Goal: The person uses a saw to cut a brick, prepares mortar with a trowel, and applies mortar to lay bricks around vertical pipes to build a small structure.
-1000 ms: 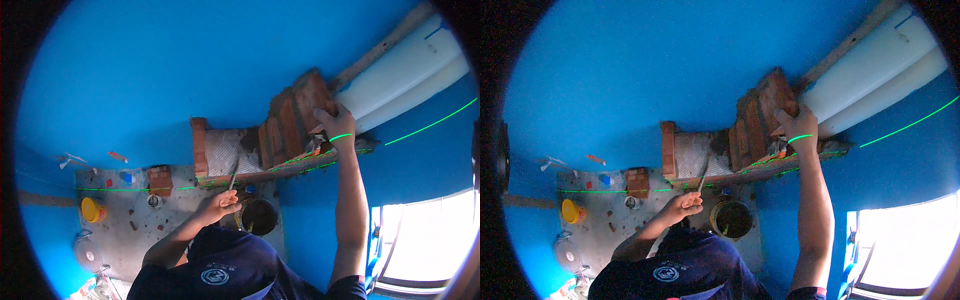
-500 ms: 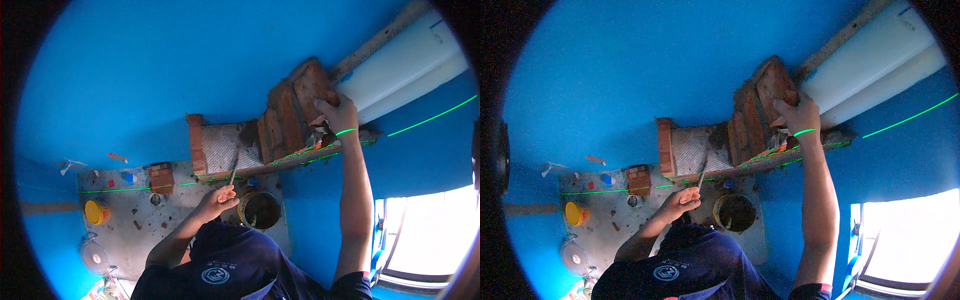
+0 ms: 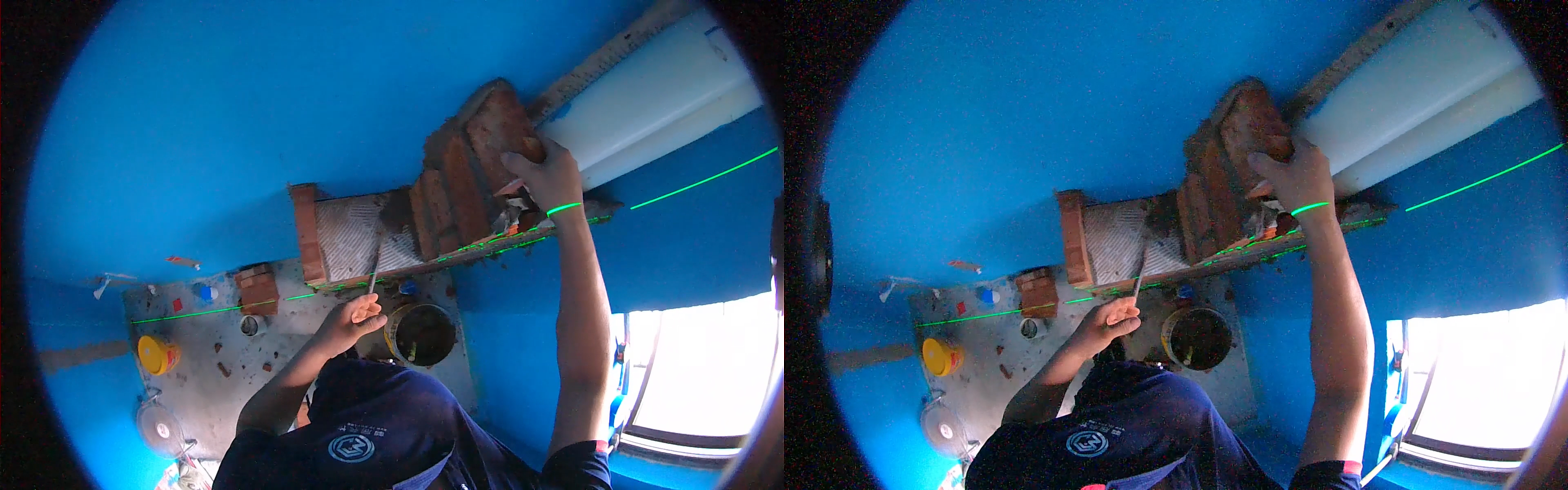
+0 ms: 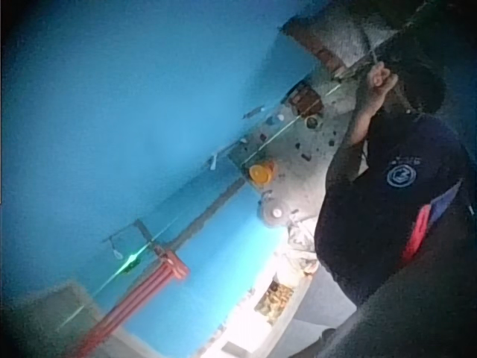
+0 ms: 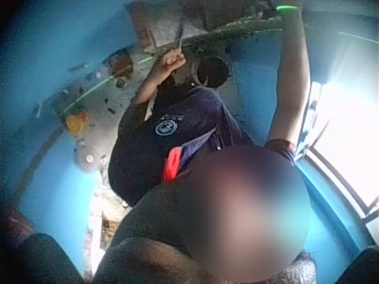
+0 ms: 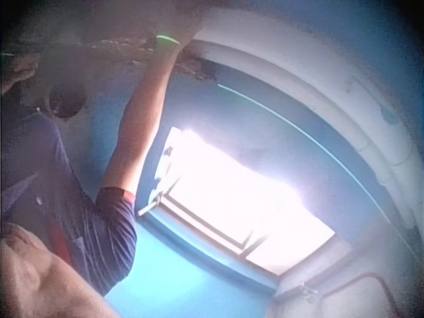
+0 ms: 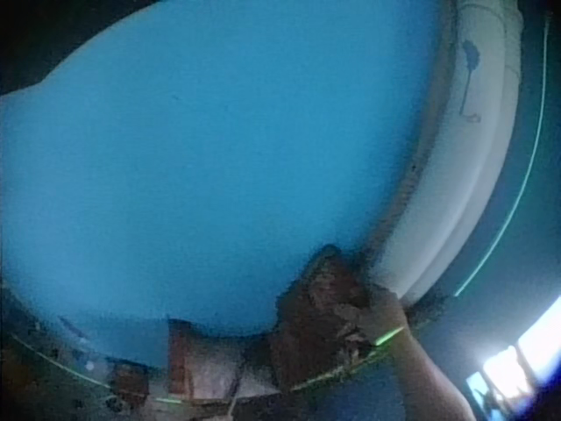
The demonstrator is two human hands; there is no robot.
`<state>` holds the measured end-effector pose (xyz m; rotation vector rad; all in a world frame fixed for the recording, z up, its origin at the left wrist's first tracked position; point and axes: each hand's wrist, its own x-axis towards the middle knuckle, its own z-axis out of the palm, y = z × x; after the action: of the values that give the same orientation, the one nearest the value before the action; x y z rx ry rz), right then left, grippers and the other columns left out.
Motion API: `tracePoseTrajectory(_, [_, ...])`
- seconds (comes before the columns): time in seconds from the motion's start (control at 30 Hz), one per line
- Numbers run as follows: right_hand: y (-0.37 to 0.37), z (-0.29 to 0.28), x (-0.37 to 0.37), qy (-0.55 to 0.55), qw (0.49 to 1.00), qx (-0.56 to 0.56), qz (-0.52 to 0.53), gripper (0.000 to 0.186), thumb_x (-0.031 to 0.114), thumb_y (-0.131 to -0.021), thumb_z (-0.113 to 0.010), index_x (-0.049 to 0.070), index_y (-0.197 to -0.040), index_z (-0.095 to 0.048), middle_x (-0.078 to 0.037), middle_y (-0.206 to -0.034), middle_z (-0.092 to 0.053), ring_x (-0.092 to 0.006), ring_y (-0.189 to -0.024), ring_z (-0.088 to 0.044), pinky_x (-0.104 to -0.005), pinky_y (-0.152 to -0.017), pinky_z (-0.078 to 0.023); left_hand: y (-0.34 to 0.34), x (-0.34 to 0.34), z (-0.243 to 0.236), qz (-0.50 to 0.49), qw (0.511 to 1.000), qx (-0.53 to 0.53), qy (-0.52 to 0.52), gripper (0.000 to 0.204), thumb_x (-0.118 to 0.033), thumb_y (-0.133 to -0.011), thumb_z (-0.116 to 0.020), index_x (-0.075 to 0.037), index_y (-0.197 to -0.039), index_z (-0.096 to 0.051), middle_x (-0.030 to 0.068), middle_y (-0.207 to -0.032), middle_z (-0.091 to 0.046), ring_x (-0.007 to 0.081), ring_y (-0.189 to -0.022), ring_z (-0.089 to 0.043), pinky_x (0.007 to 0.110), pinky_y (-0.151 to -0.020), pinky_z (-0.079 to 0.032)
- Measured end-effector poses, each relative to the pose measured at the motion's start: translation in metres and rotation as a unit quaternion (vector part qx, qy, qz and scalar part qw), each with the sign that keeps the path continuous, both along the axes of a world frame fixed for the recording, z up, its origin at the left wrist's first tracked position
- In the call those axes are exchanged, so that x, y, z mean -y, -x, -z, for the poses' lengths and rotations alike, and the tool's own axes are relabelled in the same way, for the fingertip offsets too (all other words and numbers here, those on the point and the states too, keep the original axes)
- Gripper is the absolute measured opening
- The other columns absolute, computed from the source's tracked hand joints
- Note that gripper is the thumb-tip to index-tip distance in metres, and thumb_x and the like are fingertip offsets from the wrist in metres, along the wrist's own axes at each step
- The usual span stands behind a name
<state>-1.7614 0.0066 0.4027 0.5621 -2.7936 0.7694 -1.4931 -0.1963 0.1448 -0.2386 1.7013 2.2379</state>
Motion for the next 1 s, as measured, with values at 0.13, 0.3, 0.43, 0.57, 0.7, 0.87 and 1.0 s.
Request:
tracePoseTrajectory(0.13, [-0.004,0.000,0.002,0.023,0.999,-0.007,-0.021,0.053,0.034,-0.072,-0.075,-0.006,-0.105,-0.064,-0.020,-0.090,-0.069,-0.0308,-0.085,-0.068,-0.0378,-0.078,-0.051,0.003,-0.003,0.000,0.001,1.000,0.002,-0.024,0.062,-0.023,-0.089,-0.069,0.002,-0.137,-0.039,0.0176,-0.127,-0.053,0.0237,-0.118,-0.052,0.035,-0.098,-0.042])
tracePoseTrajectory(0.3, [-0.001,0.003,0.003,0.021,1.000,-0.005,-0.015,0.053,0.034,-0.071,-0.076,-0.006,-0.105,-0.064,-0.020,-0.090,-0.069,-0.0300,-0.084,-0.068,-0.0373,-0.078,-0.051,0.008,-0.005,0.001,0.004,0.999,0.030,-0.023,0.066,-0.024,-0.088,-0.070,0.003,-0.138,-0.038,0.0181,-0.127,-0.053,0.0238,-0.117,-0.053,0.035,-0.098,-0.042])
tracePoseTrajectory(0.43, [0.000,0.003,0.002,0.011,0.999,0.031,-0.001,0.052,0.033,-0.072,-0.076,-0.006,-0.105,-0.064,-0.020,-0.089,-0.069,-0.0291,-0.084,-0.068,-0.0369,-0.077,-0.051,0.009,-0.006,0.009,0.007,0.998,0.046,-0.039,0.071,-0.026,-0.086,-0.071,0.004,-0.139,-0.036,0.0182,-0.127,-0.053,0.0230,-0.116,-0.053,0.035,-0.097,-0.043])
tracePoseTrajectory(0.57, [-0.003,0.002,0.004,0.086,0.993,0.077,-0.017,0.053,0.033,-0.072,-0.076,-0.005,-0.106,-0.064,-0.019,-0.090,-0.070,-0.0283,-0.084,-0.068,-0.0366,-0.078,-0.051,0.008,-0.009,0.027,-0.009,0.999,0.039,-0.024,0.072,-0.030,-0.086,-0.071,0.008,-0.137,-0.037,0.0178,-0.121,-0.056,0.0212,-0.111,-0.056,0.032,-0.097,-0.044])
tracePoseTrajectory(0.7, [-0.006,0.000,0.007,0.044,0.997,0.054,0.022,0.056,0.035,-0.071,-0.077,-0.004,-0.109,-0.064,-0.019,-0.094,-0.070,-0.0267,-0.088,-0.067,-0.0358,-0.081,-0.050,0.008,-0.011,0.052,-0.018,0.998,0.049,0.028,0.070,-0.030,-0.085,-0.071,0.009,-0.134,-0.039,0.0170,-0.117,-0.058,0.0203,-0.107,-0.058,0.032,-0.094,-0.045])
tracePoseTrajectory(0.87, [-0.012,-0.001,0.004,0.048,0.998,0.032,0.017,0.060,0.035,-0.074,-0.078,-0.007,-0.112,-0.057,-0.023,-0.095,-0.068,-0.0308,-0.084,-0.070,-0.0398,-0.078,-0.053,-0.002,-0.011,0.088,-0.049,0.993,0.069,0.084,0.068,-0.031,-0.083,-0.073,0.009,-0.130,-0.044,0.0172,-0.112,-0.061,0.0206,-0.103,-0.060,0.032,-0.090,-0.047])
tracePoseTrajectory(1.0, [-0.033,-0.001,0.000,0.064,0.994,-0.040,0.084,0.064,0.038,-0.075,-0.078,-0.006,-0.116,-0.056,-0.024,-0.105,-0.066,-0.0291,-0.096,-0.067,-0.0395,-0.081,-0.052,-0.011,-0.013,0.107,-0.043,0.986,0.083,0.140,0.069,-0.034,-0.080,-0.074,0.007,-0.129,-0.046,0.0190,-0.114,-0.061,0.0229,-0.103,-0.061,0.034,-0.091,-0.047])
